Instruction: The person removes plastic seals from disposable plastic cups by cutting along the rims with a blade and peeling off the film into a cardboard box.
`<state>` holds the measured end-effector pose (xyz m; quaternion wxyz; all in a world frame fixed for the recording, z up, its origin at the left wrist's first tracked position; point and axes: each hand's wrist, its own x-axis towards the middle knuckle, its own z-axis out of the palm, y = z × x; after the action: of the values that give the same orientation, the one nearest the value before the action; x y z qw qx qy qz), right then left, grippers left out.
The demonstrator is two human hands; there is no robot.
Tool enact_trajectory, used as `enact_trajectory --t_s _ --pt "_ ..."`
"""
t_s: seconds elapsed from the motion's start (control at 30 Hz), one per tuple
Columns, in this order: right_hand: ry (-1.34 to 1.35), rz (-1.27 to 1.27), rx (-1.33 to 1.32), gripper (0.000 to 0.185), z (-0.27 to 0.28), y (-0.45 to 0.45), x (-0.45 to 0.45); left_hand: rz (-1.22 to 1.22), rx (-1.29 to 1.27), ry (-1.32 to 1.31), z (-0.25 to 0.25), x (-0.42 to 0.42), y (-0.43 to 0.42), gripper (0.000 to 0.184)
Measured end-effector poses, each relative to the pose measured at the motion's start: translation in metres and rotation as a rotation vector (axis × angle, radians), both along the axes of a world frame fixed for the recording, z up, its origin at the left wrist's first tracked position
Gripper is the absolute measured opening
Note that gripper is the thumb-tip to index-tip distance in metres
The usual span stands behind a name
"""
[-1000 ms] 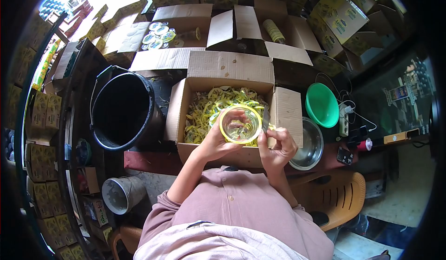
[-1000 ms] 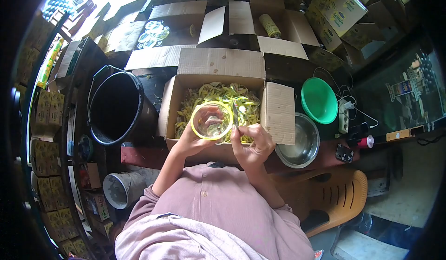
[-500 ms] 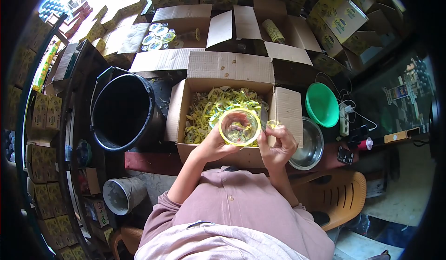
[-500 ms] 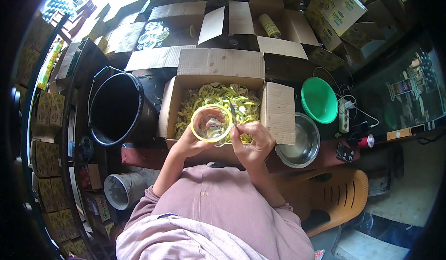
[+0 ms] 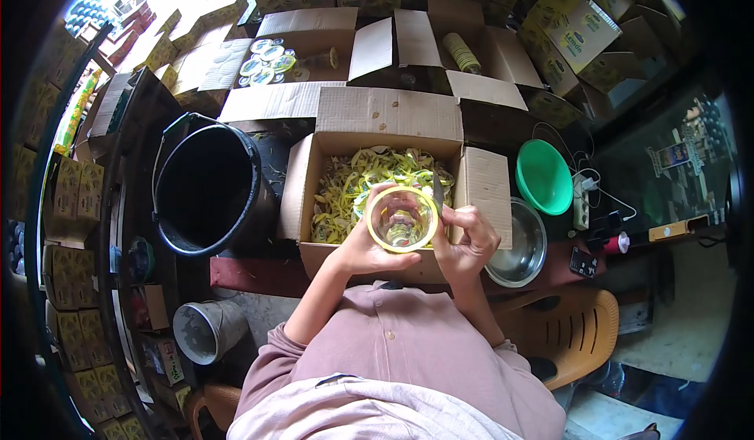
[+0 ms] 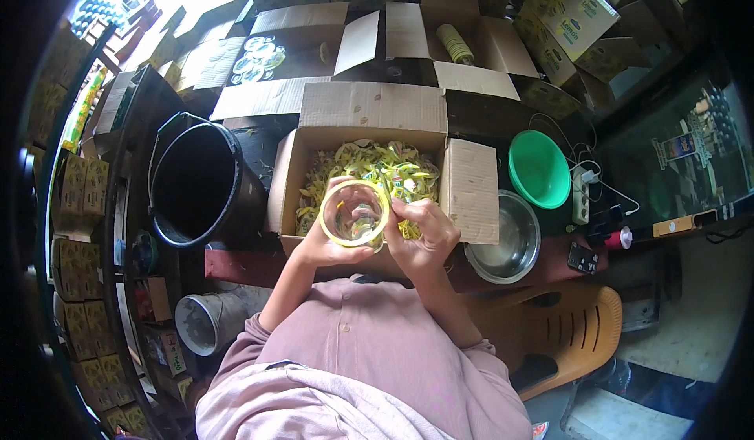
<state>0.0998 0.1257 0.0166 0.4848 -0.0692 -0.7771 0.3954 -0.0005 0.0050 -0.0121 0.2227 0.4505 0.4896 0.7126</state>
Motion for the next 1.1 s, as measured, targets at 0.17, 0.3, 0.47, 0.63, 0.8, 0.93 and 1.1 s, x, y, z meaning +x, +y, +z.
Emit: enact_trajectory --t_s 0.17,0.3,0.47,0.63,0.8,0.93,1.1 --pt "0.037 -0.106 -0.012 0.017 0.003 -0.006 -0.001 0.072 0.067 -0.195 -0.006 0.001 0.009 0.069" --pt "0.029 -0.126 0.028 0.016 0.005 -0.008 0.0 0.114 0.008 -0.219 0.001 0.004 0.007 0.063" --pt "0.013 -0.121 0.085 0.016 0.004 -0.014 -0.001 0.122 -0.004 -0.129 -0.002 0.007 0.008 0.065" --pt "0.022 -0.161 0.137 0.017 0.003 -0.013 -0.002 0.122 -0.049 -0.051 0.002 0.009 0.007 0.066" --pt "0.037 -0.136 0.168 0.018 0.006 -0.006 -0.004 0.147 -0.141 0.193 -0.004 0.003 0.003 0.066" --pt "0.024 -0.042 0.048 0.018 0.005 0.0 -0.004 0.063 -0.113 0.098 -0.002 0.002 0.002 0.068" --pt "0.021 -0.071 -0.034 0.017 0.005 -0.006 0.002 0.02 -0.058 -0.135 0.002 0.005 0.004 0.067"
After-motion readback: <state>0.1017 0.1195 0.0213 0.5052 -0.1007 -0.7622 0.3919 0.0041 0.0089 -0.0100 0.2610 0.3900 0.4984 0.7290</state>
